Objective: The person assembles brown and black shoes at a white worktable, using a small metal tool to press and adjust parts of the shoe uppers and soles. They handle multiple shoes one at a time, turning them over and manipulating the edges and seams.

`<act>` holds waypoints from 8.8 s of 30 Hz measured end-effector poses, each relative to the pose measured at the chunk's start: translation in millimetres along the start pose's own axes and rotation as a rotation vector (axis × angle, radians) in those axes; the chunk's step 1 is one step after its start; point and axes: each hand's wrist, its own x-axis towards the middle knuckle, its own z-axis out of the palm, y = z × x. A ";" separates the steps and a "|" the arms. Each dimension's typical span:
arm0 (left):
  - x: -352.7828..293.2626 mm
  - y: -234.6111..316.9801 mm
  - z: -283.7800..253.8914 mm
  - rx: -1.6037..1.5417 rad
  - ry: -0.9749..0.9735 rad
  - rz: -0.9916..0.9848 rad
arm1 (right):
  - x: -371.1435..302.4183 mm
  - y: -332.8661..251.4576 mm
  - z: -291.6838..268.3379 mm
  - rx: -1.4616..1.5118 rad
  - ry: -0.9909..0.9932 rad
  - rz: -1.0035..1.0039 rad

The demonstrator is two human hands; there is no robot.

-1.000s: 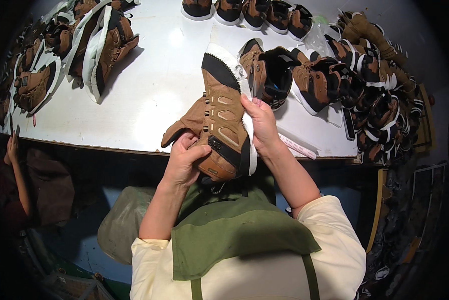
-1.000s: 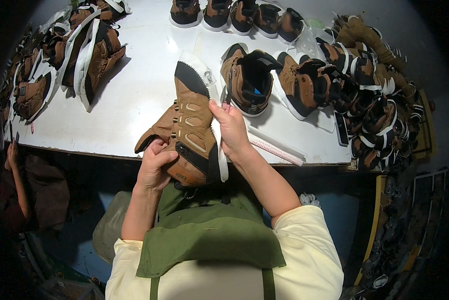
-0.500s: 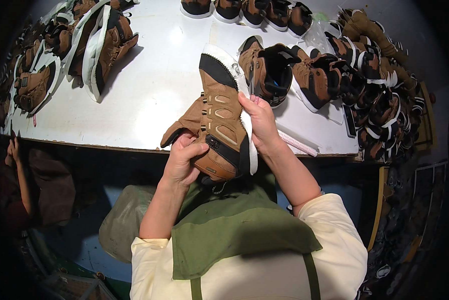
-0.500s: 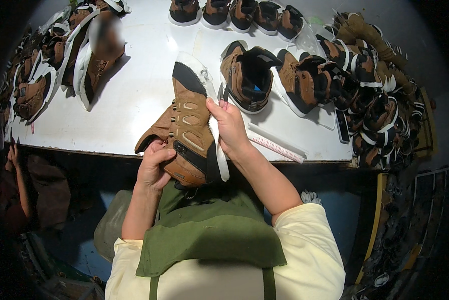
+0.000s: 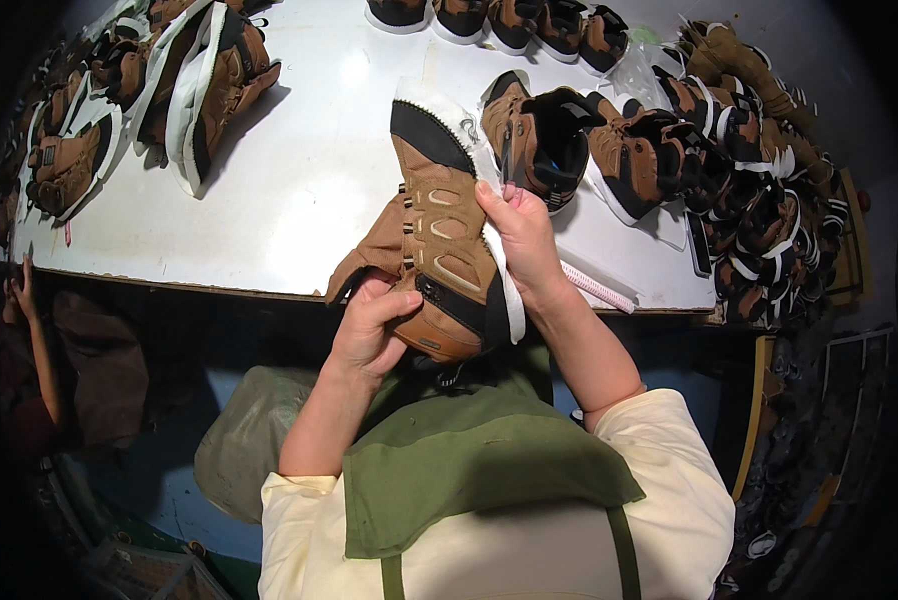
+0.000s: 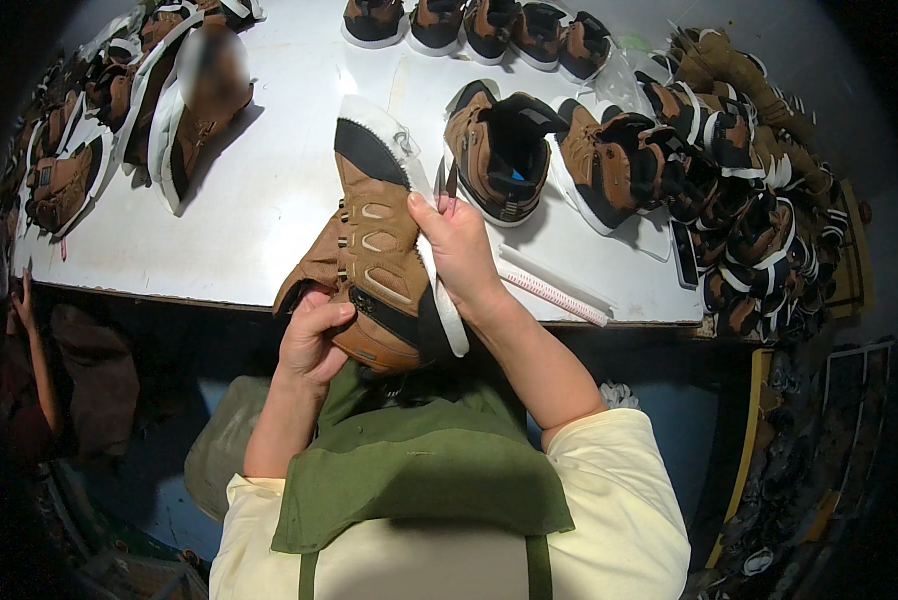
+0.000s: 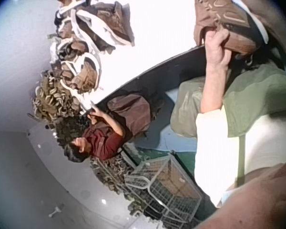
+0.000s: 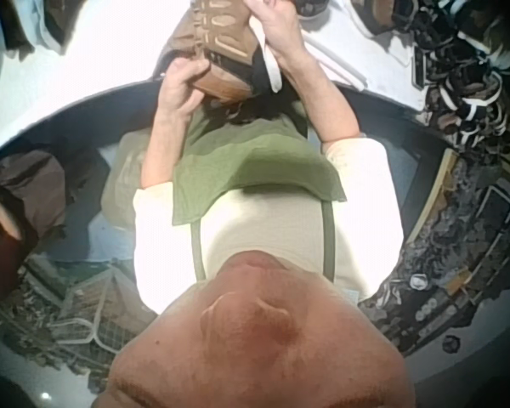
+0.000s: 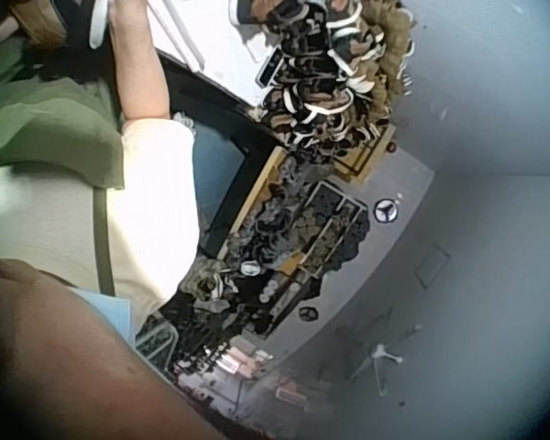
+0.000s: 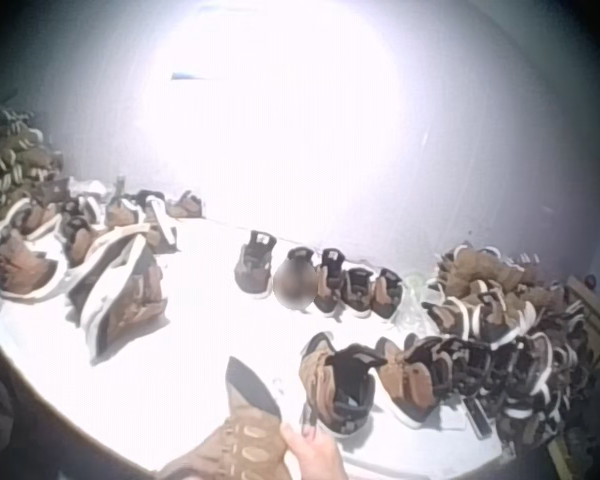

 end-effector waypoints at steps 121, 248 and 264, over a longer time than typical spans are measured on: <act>-22.8 6.8 -0.3 0.224 0.218 0.324 | -9.8 12.7 6.9 -0.374 0.044 -0.156; -45.2 -1.3 80.9 1.834 -0.620 -0.233 | 29.5 13.2 -74.5 0.294 0.123 -0.027; 73.4 33.6 -13.9 0.551 0.092 0.209 | 43.2 34.2 -64.5 0.586 -0.112 0.360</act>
